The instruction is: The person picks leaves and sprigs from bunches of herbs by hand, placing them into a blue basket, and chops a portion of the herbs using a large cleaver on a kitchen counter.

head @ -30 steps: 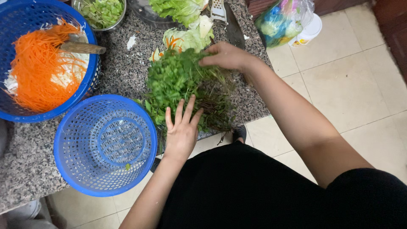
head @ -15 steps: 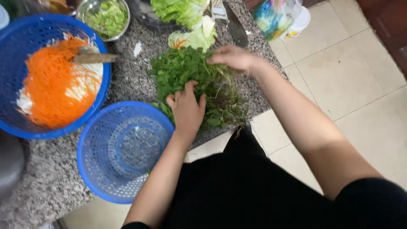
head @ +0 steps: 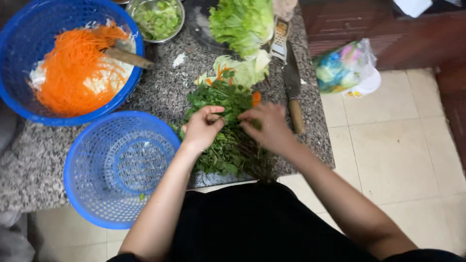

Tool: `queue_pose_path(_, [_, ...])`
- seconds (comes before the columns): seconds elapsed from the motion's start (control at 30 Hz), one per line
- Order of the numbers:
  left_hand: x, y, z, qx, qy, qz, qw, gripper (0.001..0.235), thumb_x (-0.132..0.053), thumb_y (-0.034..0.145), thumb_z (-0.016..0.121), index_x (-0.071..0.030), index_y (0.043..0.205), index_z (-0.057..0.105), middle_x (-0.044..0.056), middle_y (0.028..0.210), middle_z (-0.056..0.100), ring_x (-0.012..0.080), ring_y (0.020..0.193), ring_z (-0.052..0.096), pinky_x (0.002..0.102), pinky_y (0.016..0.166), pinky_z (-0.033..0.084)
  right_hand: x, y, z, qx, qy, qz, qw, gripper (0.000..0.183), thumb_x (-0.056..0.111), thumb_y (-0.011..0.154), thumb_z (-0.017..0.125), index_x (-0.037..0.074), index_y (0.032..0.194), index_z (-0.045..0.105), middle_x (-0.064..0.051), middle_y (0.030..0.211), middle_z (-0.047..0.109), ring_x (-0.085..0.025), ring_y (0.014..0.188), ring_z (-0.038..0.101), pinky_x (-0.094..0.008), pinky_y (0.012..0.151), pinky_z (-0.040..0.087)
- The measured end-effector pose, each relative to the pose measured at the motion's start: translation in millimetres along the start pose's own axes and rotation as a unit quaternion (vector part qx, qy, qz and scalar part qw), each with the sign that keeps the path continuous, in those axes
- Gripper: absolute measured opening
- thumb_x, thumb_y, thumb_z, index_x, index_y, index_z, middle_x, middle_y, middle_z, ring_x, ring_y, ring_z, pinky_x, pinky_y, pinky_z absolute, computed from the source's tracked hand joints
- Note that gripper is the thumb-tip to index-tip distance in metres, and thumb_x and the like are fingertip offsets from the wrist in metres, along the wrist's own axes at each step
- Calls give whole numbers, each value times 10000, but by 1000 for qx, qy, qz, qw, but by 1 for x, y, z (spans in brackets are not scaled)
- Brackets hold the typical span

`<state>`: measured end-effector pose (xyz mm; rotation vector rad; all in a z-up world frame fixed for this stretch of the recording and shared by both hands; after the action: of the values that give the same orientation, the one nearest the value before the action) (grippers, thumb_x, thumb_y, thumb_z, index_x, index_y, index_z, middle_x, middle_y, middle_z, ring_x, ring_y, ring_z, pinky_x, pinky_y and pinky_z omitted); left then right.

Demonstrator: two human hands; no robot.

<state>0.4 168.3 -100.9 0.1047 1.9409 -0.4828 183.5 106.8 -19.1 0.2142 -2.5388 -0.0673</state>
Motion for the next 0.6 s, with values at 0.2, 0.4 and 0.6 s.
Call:
queue_pose_path(0.2, [13,-7,-8,45,-43,-29,998,326,-118,923,707,-107,1249,681,-29,951,743,30,789,623,200,734,496,3,-2,18,-64,58,30,996,365,330,921,770,145,1224,683,-15,907,604,-217,939,581,-438,970,343])
queue_pose_path(0.4, [-5,-13,-15,49,-36,0,998,338,-116,933,685,-129,1271,674,-49,974,730,13,805,604,198,761,496,7,-7,10,-146,46,-15,988,356,254,898,808,159,1214,676,-41,1017,593,-206,1010,588,-413,982,329])
queue_pose_path(0.6, [-23,-22,-24,17,54,-1,998,353,-149,910,705,-208,1257,697,-99,976,749,15,749,576,216,803,447,-14,-13,24,-124,82,103,983,339,176,844,795,119,1089,568,-57,1058,560,-239,1031,557,-402,1019,315])
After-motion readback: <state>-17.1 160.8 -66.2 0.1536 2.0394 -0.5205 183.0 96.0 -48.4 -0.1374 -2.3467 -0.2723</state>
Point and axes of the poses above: each hand's wrist, its own y-axis towards the middle knuckle, its own z-axis out of the palm, x = y × z, the point moved 8 cm from there along y, towards the middle knuckle
